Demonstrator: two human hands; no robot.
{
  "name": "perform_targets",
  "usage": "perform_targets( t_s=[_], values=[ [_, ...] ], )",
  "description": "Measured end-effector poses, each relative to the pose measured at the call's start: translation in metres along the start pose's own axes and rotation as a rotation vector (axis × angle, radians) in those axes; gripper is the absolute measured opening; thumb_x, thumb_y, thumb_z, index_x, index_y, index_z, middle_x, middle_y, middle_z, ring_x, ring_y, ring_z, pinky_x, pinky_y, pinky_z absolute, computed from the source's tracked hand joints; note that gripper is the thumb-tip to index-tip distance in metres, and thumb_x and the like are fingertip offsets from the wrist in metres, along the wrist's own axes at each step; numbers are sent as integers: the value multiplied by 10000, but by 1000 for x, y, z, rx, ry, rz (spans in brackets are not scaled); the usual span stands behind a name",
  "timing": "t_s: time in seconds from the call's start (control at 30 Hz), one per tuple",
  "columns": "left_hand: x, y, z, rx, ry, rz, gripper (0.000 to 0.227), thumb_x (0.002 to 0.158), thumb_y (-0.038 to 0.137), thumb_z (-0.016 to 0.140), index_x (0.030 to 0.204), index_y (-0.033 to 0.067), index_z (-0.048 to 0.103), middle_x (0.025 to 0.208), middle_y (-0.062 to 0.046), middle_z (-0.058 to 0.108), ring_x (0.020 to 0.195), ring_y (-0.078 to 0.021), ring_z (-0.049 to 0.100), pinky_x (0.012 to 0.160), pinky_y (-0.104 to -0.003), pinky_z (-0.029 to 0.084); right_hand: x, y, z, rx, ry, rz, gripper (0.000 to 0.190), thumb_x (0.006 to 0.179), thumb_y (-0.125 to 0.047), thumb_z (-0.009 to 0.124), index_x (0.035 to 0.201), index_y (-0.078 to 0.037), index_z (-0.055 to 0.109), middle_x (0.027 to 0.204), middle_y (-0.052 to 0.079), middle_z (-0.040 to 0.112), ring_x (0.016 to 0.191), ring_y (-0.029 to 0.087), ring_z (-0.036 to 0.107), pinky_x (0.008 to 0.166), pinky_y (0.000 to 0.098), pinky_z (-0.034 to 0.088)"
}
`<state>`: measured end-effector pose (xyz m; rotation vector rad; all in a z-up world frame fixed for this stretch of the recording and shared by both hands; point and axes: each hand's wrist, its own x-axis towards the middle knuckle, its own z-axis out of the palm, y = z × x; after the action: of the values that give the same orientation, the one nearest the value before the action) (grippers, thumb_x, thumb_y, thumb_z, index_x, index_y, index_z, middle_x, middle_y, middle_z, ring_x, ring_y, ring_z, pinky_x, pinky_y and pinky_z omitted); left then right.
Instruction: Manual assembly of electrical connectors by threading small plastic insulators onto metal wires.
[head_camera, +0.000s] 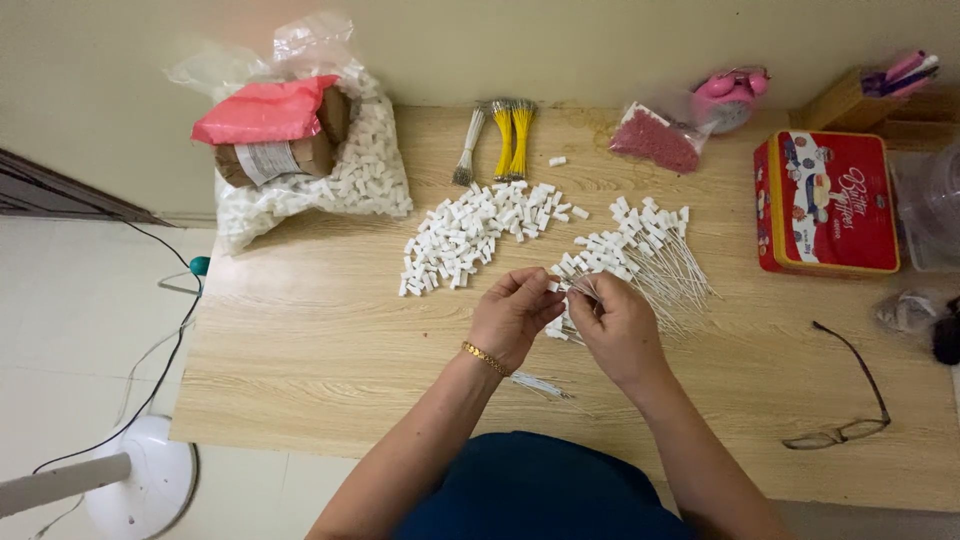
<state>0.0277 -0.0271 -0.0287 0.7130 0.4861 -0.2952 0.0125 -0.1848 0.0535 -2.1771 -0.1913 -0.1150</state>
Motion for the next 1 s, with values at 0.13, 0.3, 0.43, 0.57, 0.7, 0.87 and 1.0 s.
perform_targets(
  t_s=[0.13, 0.3, 0.43, 0.57, 0.7, 0.87, 1.0],
  values=[
    [2, -3, -3, -33, -5, -19, 196, 920, 185, 799, 1051, 114, 672, 1002, -111, 772, 869, -235, 773, 810, -361, 661, 2, -1, -1, 32, 9, -54, 79, 945, -135, 690, 910, -65, 699, 727, 162, 656, 665, 319, 664, 585, 403, 517],
    [5, -5, 2, -82, -5, -15, 203, 935, 189, 786, 1067, 91, 666, 1030, -122, 771, 865, -236, 772, 802, -367, 667, 3, 10, 8, -30, 66, -93, 73, 938, -157, 717, 906, -91, 711, 726, 118, 659, 670, 297, 659, 589, 395, 516],
    [-1, -1, 9, -23, 17, 6, 201, 926, 194, 791, 1056, 96, 673, 1016, -106, 770, 831, -199, 768, 784, -336, 670, 1, 9, 6, 8, 77, -95, 61, 938, -130, 728, 892, -91, 717, 714, 94, 656, 650, 255, 647, 577, 355, 511],
    [4, -7, 3, -48, 24, -6, 171, 933, 187, 786, 1034, 107, 673, 1019, -106, 768, 853, -204, 763, 796, -333, 659, 3, 13, 8, 4, 48, -57, 44, 917, -120, 723, 897, -85, 707, 724, 131, 652, 682, 318, 664, 611, 408, 522],
    [7, -11, 1, -53, 36, -20, 171, 924, 166, 798, 1017, 99, 672, 999, -108, 764, 845, -218, 761, 795, -343, 662, 0, 14, 10, -35, 64, -33, 28, 910, -139, 722, 910, -112, 714, 732, 105, 656, 693, 281, 675, 623, 376, 537],
    [4, -15, 9, -8, 58, -6, 151, 925, 177, 799, 998, 118, 680, 977, -89, 762, 829, -197, 754, 797, -334, 661, 1, 24, 8, -26, -6, -60, 43, 912, -139, 724, 907, -96, 721, 728, 125, 663, 705, 322, 677, 629, 409, 533],
    [8, -29, 4, -27, 128, -29, 200, 916, 178, 814, 1021, 114, 656, 975, -87, 754, 816, -199, 748, 794, -344, 661, -5, 42, 16, -81, -25, -55, 53, 898, -158, 742, 932, -118, 729, 790, 117, 693, 799, 332, 704, 705, 418, 553]
  ],
)
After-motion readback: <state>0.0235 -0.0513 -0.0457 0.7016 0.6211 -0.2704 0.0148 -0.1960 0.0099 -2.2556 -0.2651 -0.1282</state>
